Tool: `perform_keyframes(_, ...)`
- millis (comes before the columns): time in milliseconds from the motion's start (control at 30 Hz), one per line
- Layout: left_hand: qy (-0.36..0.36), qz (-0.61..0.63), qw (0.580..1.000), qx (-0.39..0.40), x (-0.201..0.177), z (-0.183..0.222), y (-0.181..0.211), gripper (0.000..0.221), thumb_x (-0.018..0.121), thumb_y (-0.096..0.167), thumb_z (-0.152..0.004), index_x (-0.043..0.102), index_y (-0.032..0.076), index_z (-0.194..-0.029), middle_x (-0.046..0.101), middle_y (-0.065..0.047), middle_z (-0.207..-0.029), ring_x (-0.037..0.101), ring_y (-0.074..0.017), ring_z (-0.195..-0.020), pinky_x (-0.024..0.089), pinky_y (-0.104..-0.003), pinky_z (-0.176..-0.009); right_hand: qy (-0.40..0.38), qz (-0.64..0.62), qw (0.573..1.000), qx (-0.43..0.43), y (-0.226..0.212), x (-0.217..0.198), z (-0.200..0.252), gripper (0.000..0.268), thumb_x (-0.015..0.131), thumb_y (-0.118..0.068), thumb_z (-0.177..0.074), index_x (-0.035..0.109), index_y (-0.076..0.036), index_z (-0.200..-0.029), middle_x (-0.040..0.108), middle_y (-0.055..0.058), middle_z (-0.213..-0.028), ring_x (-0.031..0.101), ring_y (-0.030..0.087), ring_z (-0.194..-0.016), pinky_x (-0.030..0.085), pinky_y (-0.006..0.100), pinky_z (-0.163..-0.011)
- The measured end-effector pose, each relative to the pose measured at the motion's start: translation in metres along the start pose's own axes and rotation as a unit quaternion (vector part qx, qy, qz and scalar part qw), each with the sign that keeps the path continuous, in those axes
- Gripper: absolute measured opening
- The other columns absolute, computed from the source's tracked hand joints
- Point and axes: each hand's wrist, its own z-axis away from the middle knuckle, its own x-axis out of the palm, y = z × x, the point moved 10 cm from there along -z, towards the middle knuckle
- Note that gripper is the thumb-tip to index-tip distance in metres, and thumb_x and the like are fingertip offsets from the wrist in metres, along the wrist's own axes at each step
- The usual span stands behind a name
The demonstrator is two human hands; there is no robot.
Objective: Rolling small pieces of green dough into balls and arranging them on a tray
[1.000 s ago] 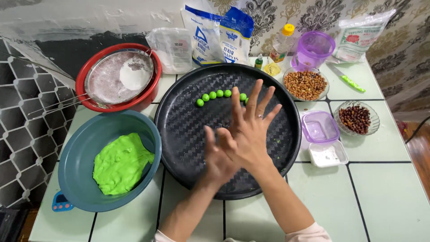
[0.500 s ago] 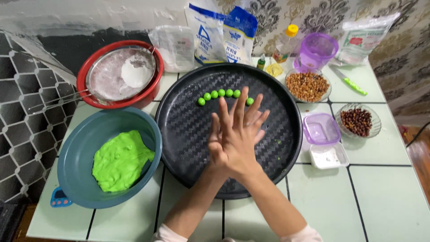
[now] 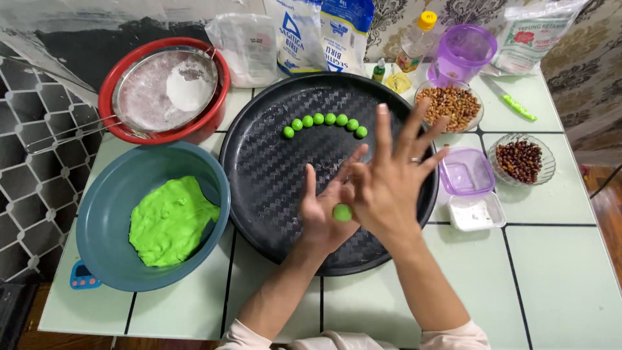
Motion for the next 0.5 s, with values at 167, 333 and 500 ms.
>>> perform_keyframes(167, 0.059, -0.116, 0.99, 0.06, -0.021, 0.001, 0.01, 0.08, 0.026, 0.069, -0.105, 0.038, 0.01, -0.158, 0.041, -0.013, -0.161, 0.036, -0.0277, -0.151, 0.029, -0.04, -0.124, -0.02, 0.075, 0.997, 0.006, -0.007, 0.038, 0.009, 0.079, 0.018, -0.07, -0.101, 0.011, -0.028, -0.167, -0.01, 0.024, -0.171, -0.021, 0.051, -0.153, -0.015, 0.08, -0.113)
perform_keyframes(333, 0.078, -0.247, 0.96, 0.111, -0.007, 0.0, 0.018, 0.084, 0.027, 0.066, -0.101, 0.03, 0.007, -0.16, 0.032, -0.016, -0.165, 0.028, -0.029, -0.154, 0.02, -0.041, -0.127, -0.029, 0.013, 0.999, -0.011, -0.005, 0.054, 0.002, 0.073, 0.025, -0.062, -0.105, 0.013, -0.026, -0.168, -0.011, 0.022, -0.171, -0.023, 0.052, -0.151, -0.013, 0.082, -0.109)
perform_keyframes(500, 0.127, -0.203, 0.965, 0.11, -0.018, 0.002, 0.025, 0.093, 0.034, 0.081, -0.094, 0.034, 0.015, -0.16, 0.048, -0.018, -0.153, 0.051, -0.0349, -0.132, 0.04, -0.053, -0.111, -0.045, -0.061, 0.997, -0.026, 0.0, 0.06, -0.006, 0.067, 0.034, -0.051, -0.109, 0.014, -0.024, -0.168, -0.013, 0.019, -0.171, -0.025, 0.052, -0.149, -0.011, 0.086, -0.104)
